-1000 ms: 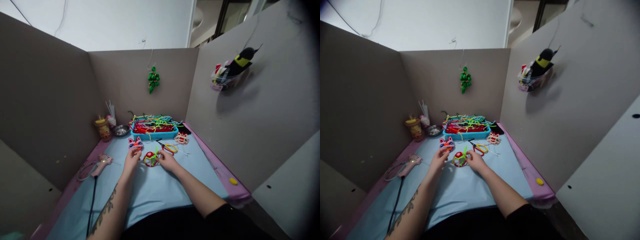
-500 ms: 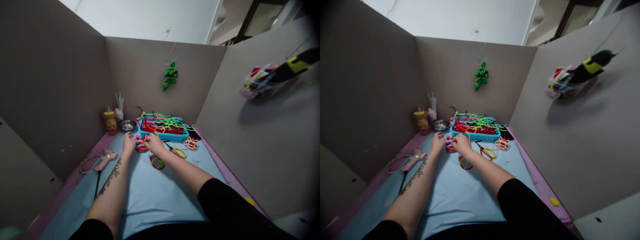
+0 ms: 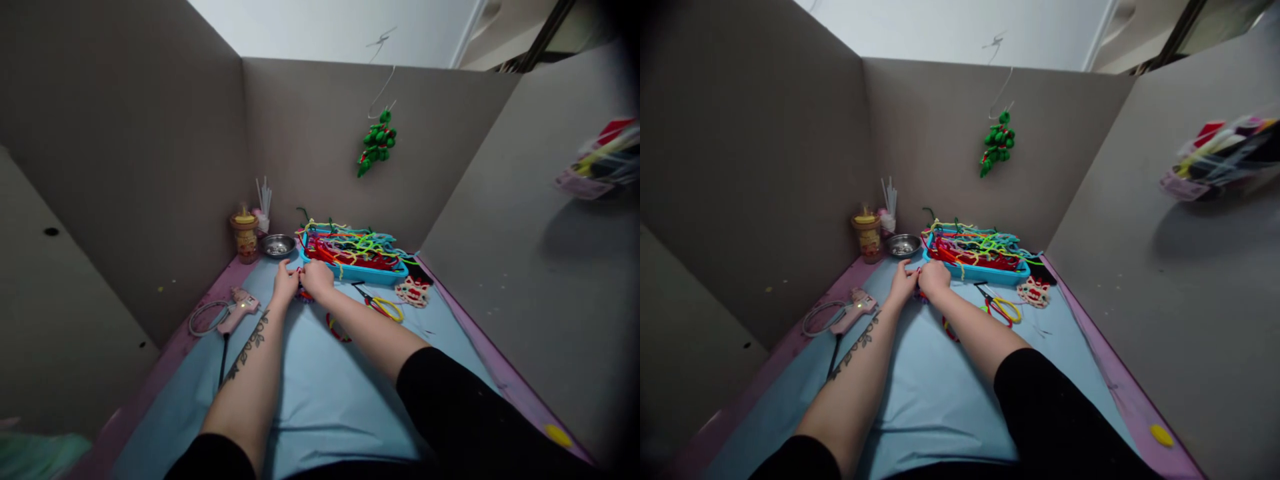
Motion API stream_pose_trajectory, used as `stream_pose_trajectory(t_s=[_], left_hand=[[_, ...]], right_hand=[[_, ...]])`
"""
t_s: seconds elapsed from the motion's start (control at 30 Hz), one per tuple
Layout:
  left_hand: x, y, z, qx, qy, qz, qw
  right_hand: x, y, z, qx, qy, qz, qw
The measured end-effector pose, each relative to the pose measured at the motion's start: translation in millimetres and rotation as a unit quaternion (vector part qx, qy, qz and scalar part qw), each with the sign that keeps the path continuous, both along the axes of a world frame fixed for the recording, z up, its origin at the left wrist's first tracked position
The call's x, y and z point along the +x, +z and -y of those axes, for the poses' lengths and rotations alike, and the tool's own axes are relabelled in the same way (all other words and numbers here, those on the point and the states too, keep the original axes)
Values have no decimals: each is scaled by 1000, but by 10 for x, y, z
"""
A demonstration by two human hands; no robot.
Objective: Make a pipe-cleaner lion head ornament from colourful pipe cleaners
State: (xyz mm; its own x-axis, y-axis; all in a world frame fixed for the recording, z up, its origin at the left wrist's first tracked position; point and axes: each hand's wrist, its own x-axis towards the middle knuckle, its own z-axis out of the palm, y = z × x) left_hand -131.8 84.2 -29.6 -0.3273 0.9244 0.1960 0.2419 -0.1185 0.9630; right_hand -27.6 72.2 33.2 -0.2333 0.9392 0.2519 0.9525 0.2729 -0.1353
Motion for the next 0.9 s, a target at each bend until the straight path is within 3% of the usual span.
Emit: stream_pose_trajectory(t_s=[0.2,0.37,0.6,0.9], left_hand=[[25,-12,8,0,10,25,1000],[20,-66,-21,-6,11,33,999],[16,-79,-34,-9,15,9,1000],[-5,-87,-32,-18,21,5,1000]], right_hand=[[-101,56,-25,-29,-21,0,999],[-144,8,-85,-32,-29,-11,999],[-93,-72,-118,5,21,3,1000],[129,1,-244,-63,92,-211,971]])
